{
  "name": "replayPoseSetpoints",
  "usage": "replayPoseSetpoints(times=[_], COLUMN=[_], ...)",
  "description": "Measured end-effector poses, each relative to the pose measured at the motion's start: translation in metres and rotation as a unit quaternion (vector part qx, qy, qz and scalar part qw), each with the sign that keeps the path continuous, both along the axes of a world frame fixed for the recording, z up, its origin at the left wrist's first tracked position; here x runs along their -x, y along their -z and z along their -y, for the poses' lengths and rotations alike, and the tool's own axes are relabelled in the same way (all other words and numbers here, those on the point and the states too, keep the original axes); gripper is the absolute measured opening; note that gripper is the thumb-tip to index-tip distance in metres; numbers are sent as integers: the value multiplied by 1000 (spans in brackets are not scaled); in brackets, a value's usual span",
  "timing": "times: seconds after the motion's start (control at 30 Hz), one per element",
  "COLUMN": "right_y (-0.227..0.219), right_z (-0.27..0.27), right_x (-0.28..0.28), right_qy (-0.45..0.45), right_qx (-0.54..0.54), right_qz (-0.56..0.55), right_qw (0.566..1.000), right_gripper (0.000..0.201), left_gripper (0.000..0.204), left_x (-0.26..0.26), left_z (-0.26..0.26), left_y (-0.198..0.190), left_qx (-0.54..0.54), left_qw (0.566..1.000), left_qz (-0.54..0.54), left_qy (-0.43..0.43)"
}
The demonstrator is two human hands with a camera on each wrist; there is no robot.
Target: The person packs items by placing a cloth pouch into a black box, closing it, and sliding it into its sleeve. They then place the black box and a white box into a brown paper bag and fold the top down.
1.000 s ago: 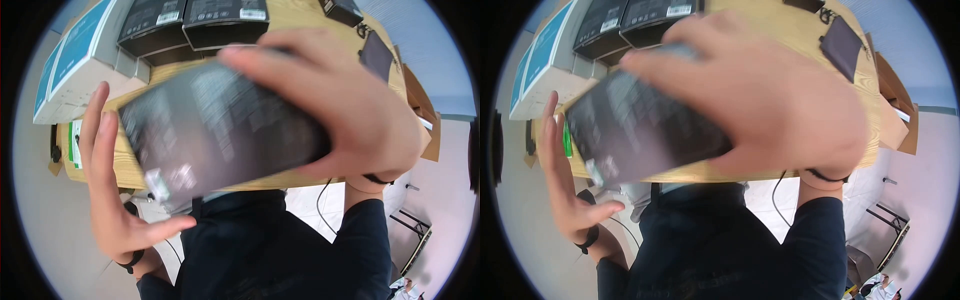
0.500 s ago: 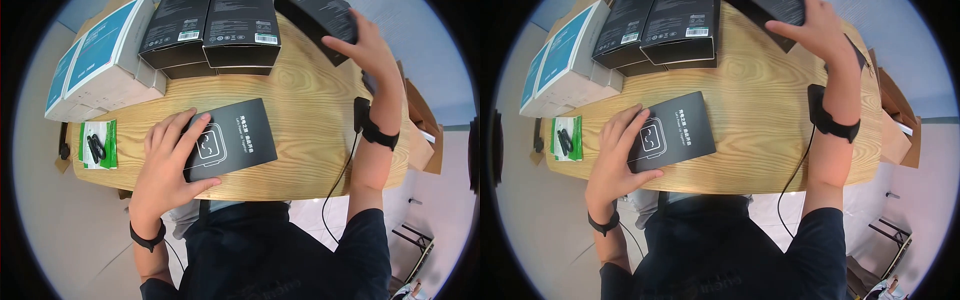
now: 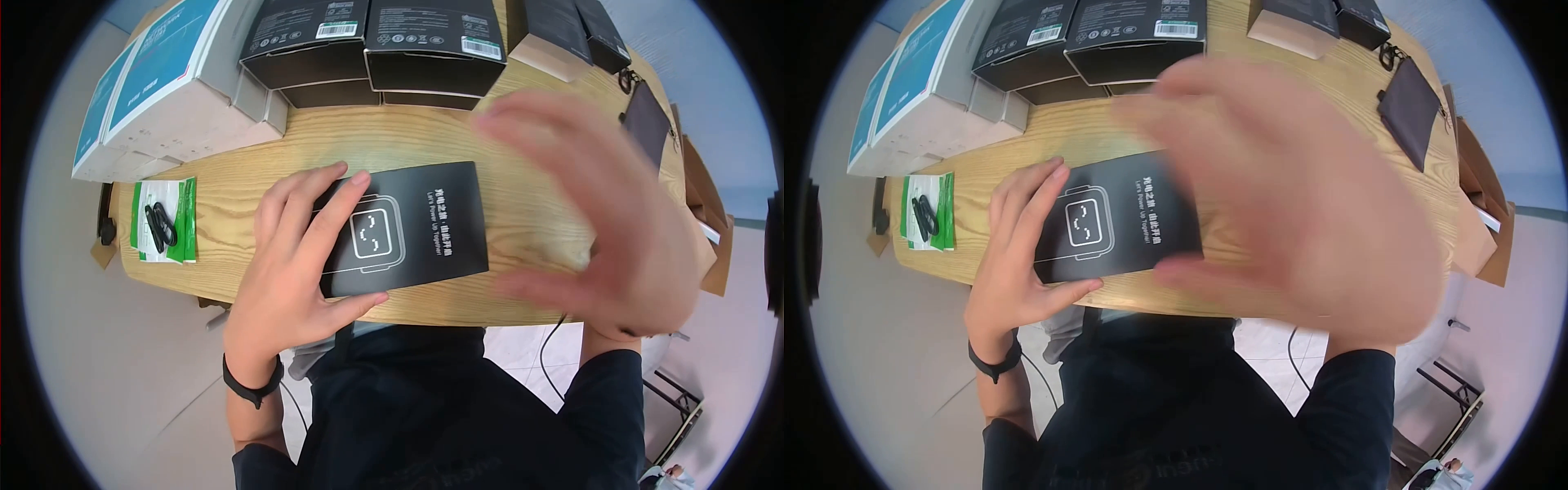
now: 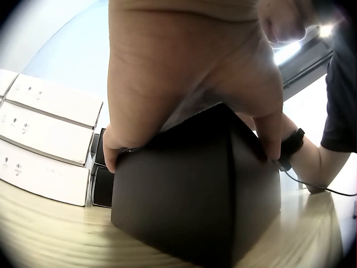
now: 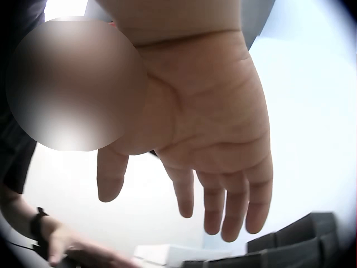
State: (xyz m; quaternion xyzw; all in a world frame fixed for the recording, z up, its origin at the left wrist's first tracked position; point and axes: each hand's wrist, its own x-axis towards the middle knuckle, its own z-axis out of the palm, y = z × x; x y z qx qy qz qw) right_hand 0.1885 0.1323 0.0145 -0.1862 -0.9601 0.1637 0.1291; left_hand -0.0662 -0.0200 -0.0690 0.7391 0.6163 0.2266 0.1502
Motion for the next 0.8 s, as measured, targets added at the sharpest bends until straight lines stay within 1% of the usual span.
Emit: replayPoseSetpoints(times=[0.03, 0.07, 0.13, 0.17, 0.2, 0.23, 0.3, 0.33, 0.37, 0.4, 0.47, 0.5, 0.57, 0.6, 0.67, 0.8], right_y=[12, 18, 29, 35, 41, 46, 49, 48, 47, 45, 44, 46, 49, 49, 44, 44], right_z=[11, 17, 26, 24, 23, 22, 22, 23, 24, 27, 33, 34, 35, 35, 36, 43], right_x=[11, 20, 33, 36, 38, 39, 40, 39, 41, 45, 54, 60, 70, 74, 83, 89], right_qy=[-27, -30, -55, -74, -80, -94, -115, -88, -60, -65, -55, -62, -105, -104, -94, -90], right_qx=[23, 27, 10, 19, 21, 42, 64, 63, 62, 62, -13, -10, 31, 31, 41, 16], right_qz=[-14, -16, 71, 89, 86, 92, 98, 86, 75, 77, 84, 88, 80, 83, 141, 141], right_qw=[999, 999, 996, 993, 993, 991, 986, 990, 993, 993, 995, 994, 991, 991, 985, 986], right_gripper=[89, 89, 104, 113, 113, 112, 111, 108, 106, 106, 102, 102, 101, 101, 98, 94], left_gripper=[104, 108, 111, 116, 120, 120, 125, 125, 127, 128, 128, 128, 129, 130, 129, 131], left_x=[0, 0, 5, 9, 13, 18, 27, 30, 31, 32, 32, 31, 31, 31, 33, 34], left_z=[0, -1, 2, 4, 6, 10, 18, 20, 20, 21, 21, 23, 25, 24, 26, 27], left_y=[1, 2, 2, 1, 0, 1, 6, 10, 14, 17, 17, 17, 18, 18, 19, 19], left_qx=[4, -10, -20, -10, 0, 3, 60, 61, 58, 55, 53, 55, 57, 55, 59, 51], left_qw=[1000, 1000, 999, 999, 999, 999, 991, 991, 988, 984, 980, 977, 976, 976, 973, 968], left_qz=[-1, 17, 32, 38, 45, 42, 109, 110, 138, 168, 185, 200, 204, 205, 216, 241], left_qy=[-4, 0, -2, -6, -12, -18, -45, -51, -42, -32, -43, -46, -51, -50, -55, -56])
